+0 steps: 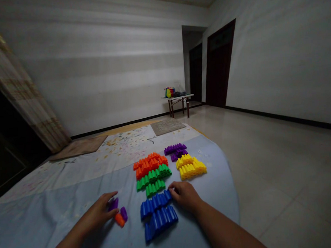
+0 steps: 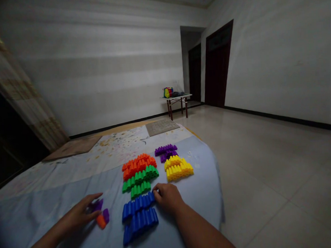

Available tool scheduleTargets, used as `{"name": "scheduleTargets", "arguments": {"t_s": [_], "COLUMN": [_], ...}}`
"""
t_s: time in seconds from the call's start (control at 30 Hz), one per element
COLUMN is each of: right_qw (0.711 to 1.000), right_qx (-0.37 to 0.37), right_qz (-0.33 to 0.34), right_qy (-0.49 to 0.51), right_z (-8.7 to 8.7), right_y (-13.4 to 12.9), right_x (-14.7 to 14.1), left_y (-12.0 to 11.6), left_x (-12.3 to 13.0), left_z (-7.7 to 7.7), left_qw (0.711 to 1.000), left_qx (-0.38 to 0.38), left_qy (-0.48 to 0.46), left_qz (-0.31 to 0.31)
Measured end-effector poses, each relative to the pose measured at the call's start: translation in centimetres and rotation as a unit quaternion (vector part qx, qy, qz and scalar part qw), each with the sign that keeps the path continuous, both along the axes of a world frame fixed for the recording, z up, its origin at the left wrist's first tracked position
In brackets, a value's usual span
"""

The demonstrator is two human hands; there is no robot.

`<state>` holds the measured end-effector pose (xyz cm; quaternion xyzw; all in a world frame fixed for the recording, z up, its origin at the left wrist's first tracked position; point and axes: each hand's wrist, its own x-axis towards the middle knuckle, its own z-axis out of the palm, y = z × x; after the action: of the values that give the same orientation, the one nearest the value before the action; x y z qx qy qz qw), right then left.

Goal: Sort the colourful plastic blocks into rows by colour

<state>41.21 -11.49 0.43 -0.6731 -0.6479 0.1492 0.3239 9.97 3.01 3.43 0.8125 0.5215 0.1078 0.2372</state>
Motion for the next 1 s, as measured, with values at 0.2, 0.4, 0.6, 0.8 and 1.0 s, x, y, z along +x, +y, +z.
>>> {"name": "scheduleTargets", "arguments": {"t_s": [0.2, 0.4, 0.6, 0.8, 1.0], "right_qw": [1.000, 1.000, 1.000, 0.999, 0.999], "right_qx": [-0.003, -0.013, -0.017, -0.010, -0.006], "right_qz": [-0.001, 0.003, 0.002, -0.006, -0.008], "right_qy": [0.002, -0.002, 0.018, 0.036, 0.031], "right_z": [-0.2, -0.6, 0.0, 0.1, -0.7], "right_y": [0.3, 0.6, 0.5, 0.5, 0.9], "right_x": [0.1, 0.2, 0.1, -0.1, -0.2], "left_y": [1.9, 2.8, 2.6, 3.3, 5.8], "left_x": [-0.7, 3.0, 12.9, 21.4, 26.6], "left_z": [-0.6, 2.1, 5.4, 5.7, 4.9], "left_qw": [0.999, 0.997, 0.989, 0.981, 0.981], "left_qx": [-0.029, 0.059, 0.105, 0.137, 0.158], "left_qy": [0.015, -0.036, -0.072, -0.034, -0.002], "left_qz": [-0.010, 0.030, -0.076, -0.135, -0.112]}}
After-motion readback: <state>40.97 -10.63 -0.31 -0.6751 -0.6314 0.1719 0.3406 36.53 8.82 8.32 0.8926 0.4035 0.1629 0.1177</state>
